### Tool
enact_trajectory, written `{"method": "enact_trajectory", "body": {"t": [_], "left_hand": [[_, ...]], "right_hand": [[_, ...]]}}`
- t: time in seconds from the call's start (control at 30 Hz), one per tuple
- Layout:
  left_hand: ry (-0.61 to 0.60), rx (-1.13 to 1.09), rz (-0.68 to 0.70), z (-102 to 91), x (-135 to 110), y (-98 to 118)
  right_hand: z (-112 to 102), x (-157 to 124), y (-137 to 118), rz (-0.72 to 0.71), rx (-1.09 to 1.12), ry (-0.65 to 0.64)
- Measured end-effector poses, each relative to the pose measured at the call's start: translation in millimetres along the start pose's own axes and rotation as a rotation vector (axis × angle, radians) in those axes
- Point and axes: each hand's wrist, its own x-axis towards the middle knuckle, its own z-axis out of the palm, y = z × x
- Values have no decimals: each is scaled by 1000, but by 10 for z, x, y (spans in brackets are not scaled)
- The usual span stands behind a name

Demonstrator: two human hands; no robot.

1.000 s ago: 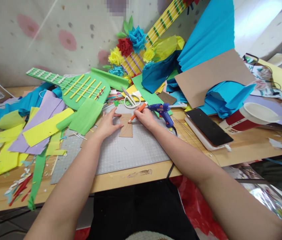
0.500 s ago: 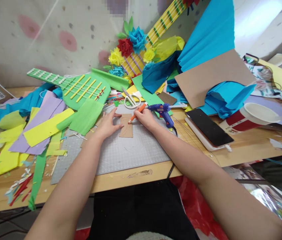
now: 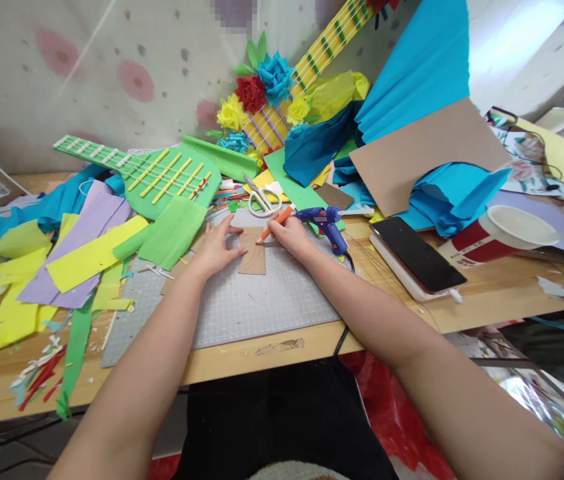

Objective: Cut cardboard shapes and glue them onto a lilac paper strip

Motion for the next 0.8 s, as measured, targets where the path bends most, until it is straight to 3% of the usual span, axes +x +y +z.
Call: {"method": "enact_trajectory", "body": {"t": [0.5,0.8], "left_hand": [[-7,2,14,1,-2,-11],[44,86,15,1,-7,-1]], "right_hand": [[27,14,41,-69,72,-65],[2,24,43,28,182,77]]}}
